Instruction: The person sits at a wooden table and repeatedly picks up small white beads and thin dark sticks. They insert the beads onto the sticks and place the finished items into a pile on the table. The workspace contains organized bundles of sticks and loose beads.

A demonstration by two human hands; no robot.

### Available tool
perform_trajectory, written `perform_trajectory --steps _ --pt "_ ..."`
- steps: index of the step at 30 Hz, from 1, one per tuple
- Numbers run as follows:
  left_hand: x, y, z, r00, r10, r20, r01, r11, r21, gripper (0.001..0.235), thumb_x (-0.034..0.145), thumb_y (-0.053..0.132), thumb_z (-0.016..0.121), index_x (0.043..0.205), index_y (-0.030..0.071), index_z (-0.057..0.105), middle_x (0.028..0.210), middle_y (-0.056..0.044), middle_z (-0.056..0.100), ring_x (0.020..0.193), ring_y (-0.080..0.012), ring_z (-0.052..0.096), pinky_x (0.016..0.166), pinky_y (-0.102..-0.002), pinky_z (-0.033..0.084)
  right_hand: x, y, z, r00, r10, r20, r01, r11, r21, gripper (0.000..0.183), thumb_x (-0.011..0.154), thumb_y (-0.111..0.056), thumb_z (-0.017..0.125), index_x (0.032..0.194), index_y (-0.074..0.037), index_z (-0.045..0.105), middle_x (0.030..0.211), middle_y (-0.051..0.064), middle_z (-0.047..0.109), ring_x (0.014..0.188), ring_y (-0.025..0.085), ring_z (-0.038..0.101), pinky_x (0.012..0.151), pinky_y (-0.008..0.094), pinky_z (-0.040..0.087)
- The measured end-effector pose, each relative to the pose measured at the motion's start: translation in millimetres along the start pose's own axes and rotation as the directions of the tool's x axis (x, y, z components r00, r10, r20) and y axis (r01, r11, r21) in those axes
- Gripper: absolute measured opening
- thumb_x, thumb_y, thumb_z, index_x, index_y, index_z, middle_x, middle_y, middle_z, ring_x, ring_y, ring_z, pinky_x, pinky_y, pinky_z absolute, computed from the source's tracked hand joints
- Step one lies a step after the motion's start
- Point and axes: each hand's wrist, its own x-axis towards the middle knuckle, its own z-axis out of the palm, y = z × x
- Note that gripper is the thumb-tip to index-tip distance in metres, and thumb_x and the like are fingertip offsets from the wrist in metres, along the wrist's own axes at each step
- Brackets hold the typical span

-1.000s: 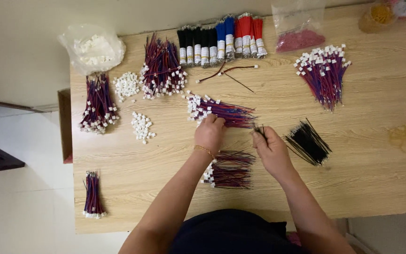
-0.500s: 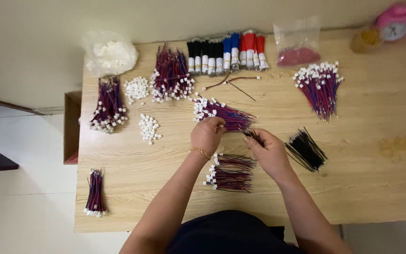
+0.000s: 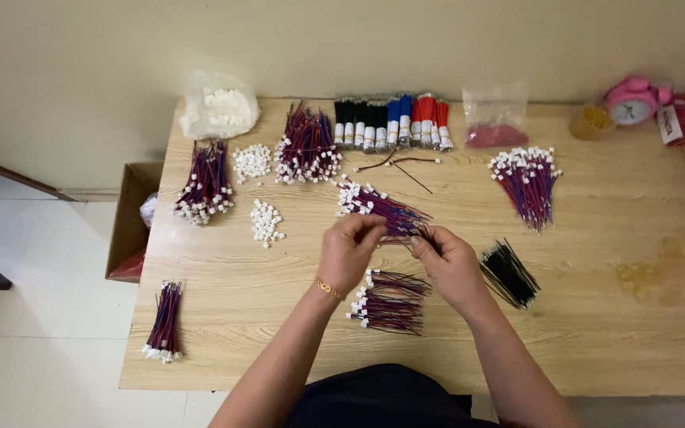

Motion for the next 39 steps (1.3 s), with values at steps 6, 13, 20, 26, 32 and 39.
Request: perform_trajectory --steps 6,13,20,26,32,39 --pt "-20 8 -2 0.961 -0.244 0.127 0.275 0.859 -0.432 0.018 0.083 0.013 0.076 0.100 0.007 0.075 0.077 -0.006 0.070 0.070 -0.0094 0.061 0.067 -0.022 0.054 -10 -41 11 0.997 -0.046 0.058 0.055 0.986 -0.155 0.012 0.093 -0.014 0.065 0.098 -0.004 0.072 0.073 0.008 0.065 0.070 0.014 0.054 0.067 0.030 0.050" --pt "-21 5 -9 0.945 -0.292 0.149 0.327 0.794 -0.512 0.020 0.084 0.014 0.076 0.100 0.003 0.074 0.072 -0.009 0.068 0.067 -0.0104 0.062 0.063 -0.022 0.055 -21 -39 13 0.998 -0.049 0.049 0.061 0.957 -0.285 0.012 0.091 -0.019 0.067 0.098 -0.013 0.076 0.078 0.007 0.072 0.077 0.012 0.063 0.075 0.032 0.052" --pt "-26 7 -10 0.948 -0.257 0.188 0.318 0.769 -0.554 0.016 0.087 0.013 0.073 0.099 0.002 0.071 0.073 -0.009 0.066 0.070 -0.0116 0.062 0.065 -0.023 0.055 -19 -42 17 0.998 -0.040 0.050 0.043 0.997 -0.063 0.011 0.088 -0.009 0.069 0.097 -0.003 0.071 0.077 0.007 0.067 0.076 0.014 0.056 0.073 0.030 0.051" --pt "-28 2 -7 0.926 -0.308 0.220 0.376 0.682 -0.627 0.016 0.090 0.009 0.069 0.102 0.000 0.069 0.082 -0.010 0.067 0.076 -0.0128 0.064 0.071 -0.024 0.058 -19 -47 18 0.998 -0.056 0.025 0.059 0.984 -0.171 0.009 0.088 -0.013 0.069 0.093 -0.006 0.073 0.072 0.007 0.067 0.072 0.012 0.058 0.067 0.029 0.051" --pt "-31 -3 -4 0.902 -0.346 0.260 0.408 0.481 -0.776 0.018 0.091 0.004 0.064 0.108 -0.003 0.065 0.087 -0.008 0.065 0.078 -0.0141 0.068 0.073 -0.025 0.061 -18 -36 16 0.992 -0.123 0.023 0.124 0.943 -0.307 0.012 0.087 -0.017 0.071 0.090 -0.006 0.073 0.072 0.015 0.068 0.071 0.020 0.064 0.065 0.034 0.051" --pt "-30 -13 3 0.880 -0.358 0.313 0.432 0.324 -0.842 0.019 0.091 0.005 0.065 0.109 -0.002 0.065 0.086 -0.007 0.064 0.079 -0.0164 0.069 0.074 -0.028 0.063 -21 -45 15 0.994 -0.105 0.023 0.107 0.938 -0.330 0.014 0.086 -0.018 0.069 0.090 -0.005 0.072 0.070 0.018 0.065 0.067 0.023 0.061 0.061 0.036 0.049"
